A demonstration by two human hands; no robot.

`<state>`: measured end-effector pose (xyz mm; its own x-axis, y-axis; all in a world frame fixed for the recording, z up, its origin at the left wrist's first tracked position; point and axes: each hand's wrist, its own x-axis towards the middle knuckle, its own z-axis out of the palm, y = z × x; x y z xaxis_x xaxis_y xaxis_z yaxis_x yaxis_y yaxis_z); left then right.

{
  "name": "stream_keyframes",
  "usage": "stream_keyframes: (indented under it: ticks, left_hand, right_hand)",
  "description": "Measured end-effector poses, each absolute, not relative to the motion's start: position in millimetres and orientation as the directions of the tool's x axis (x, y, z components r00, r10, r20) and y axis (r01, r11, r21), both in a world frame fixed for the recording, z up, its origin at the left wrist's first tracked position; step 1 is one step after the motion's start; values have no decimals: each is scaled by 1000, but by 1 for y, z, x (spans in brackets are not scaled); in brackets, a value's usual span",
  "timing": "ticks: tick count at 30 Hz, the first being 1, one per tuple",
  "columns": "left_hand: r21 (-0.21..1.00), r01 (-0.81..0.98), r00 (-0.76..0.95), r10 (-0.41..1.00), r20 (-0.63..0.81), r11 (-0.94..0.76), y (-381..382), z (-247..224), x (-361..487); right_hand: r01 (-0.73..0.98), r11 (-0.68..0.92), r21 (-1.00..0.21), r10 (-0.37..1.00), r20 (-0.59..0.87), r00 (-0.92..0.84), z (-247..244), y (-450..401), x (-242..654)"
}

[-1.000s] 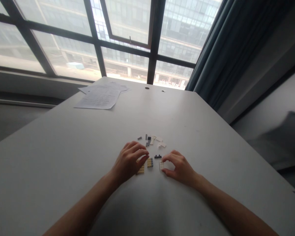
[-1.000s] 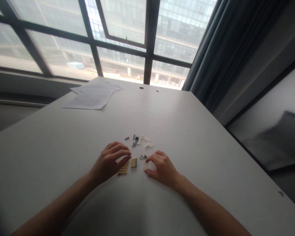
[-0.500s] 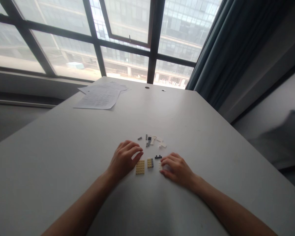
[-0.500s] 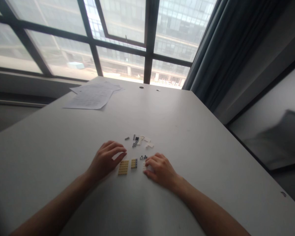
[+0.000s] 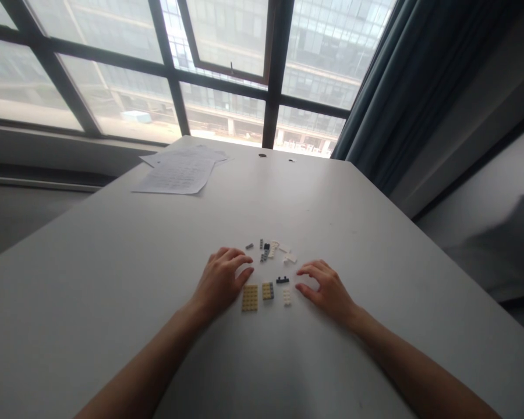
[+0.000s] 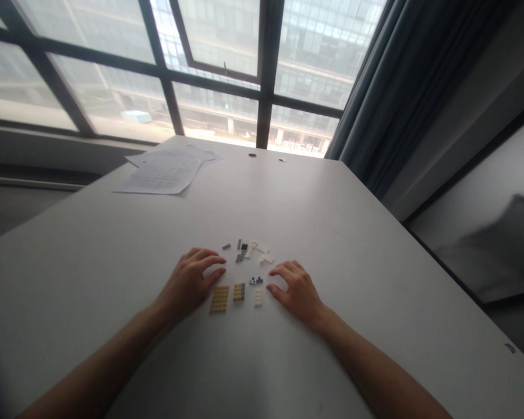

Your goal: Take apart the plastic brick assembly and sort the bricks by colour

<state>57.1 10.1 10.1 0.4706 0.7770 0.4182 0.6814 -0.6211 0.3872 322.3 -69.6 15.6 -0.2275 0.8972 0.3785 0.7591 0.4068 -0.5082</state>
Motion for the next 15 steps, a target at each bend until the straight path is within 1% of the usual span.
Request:
stream_keyframes:
  ticks: [1, 3, 5, 7, 12, 15]
  left_hand:
    - [387, 682, 477, 778, 408, -621, 11, 12, 58]
    - [374, 685, 499, 776, 385, -625, 14, 17, 62]
    - [346, 692, 524, 771, 362, -633, 17, 22, 67]
    - [314, 699, 547, 764, 344, -642, 20, 25, 74]
    - [246, 691, 598, 729, 334, -680, 32, 24, 90]
    - [230, 688, 611, 720, 328, -688, 36, 20, 92]
  right_hand:
    - [765, 410, -497, 897, 369, -241, 17, -70, 321]
    - [763, 458, -456, 883, 337, -328, 18, -72, 317]
    - [750, 525, -402, 850, 295, -437, 18, -77, 314]
    - [748, 557, -361, 830, 270, -488, 17, -81, 314]
    - [797, 504, -332, 856, 316, -409, 14, -83, 328]
    - [824, 468, -320, 867, 346, -358, 13, -82, 342]
